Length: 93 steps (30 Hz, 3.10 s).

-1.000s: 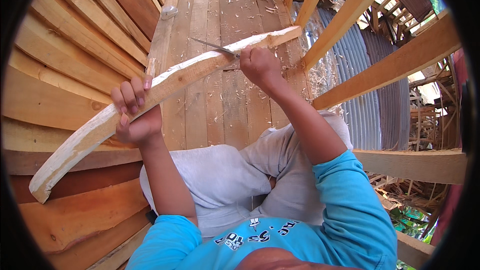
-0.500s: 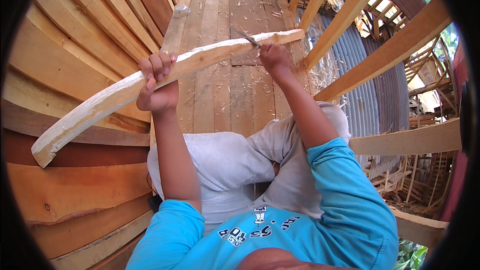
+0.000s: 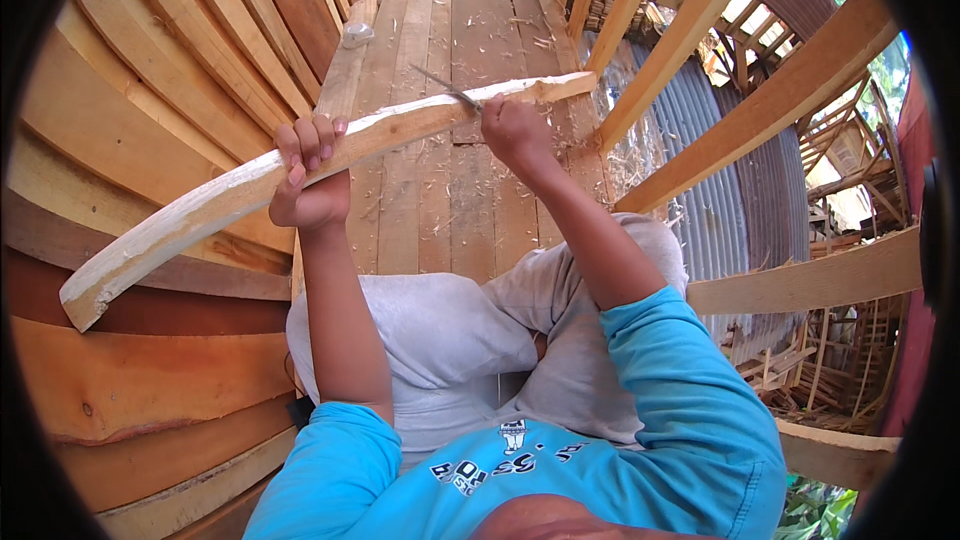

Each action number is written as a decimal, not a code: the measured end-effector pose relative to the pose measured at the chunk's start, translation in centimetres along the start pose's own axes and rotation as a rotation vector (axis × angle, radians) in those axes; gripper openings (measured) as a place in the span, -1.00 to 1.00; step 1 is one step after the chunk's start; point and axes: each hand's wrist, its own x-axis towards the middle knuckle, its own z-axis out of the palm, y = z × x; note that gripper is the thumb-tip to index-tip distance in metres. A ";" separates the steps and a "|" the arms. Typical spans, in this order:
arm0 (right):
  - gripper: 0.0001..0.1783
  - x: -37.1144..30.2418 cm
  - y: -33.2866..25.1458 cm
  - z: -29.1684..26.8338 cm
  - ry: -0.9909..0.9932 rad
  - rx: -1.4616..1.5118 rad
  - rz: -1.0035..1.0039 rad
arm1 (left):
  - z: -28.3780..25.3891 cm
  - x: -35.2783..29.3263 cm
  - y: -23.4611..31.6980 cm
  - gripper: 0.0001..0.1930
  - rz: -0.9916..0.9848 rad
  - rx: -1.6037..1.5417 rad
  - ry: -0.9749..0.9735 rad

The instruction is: The person sits on a wooden floor and uses a knife to shave and shape a long curved piece of wood. The person holds the wood with the left hand and repeatedly scrapes the surface with the right hand, producing wood shavings that accumulate on the floor.

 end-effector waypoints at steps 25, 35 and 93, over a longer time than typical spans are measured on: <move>-0.37 0.3 2.8 0.2 0.127 0.123 0.090 | 1.2 -0.1 -0.5 -0.66 -0.017 -0.019 0.043; -0.49 4.3 9.9 -1.9 -0.007 -0.013 0.360 | 1.3 0.4 -0.6 -0.65 -0.041 0.021 0.025; -0.33 1.8 3.8 0.8 0.168 -0.047 0.141 | 0.6 0.4 -0.4 -0.65 -0.033 0.025 -0.027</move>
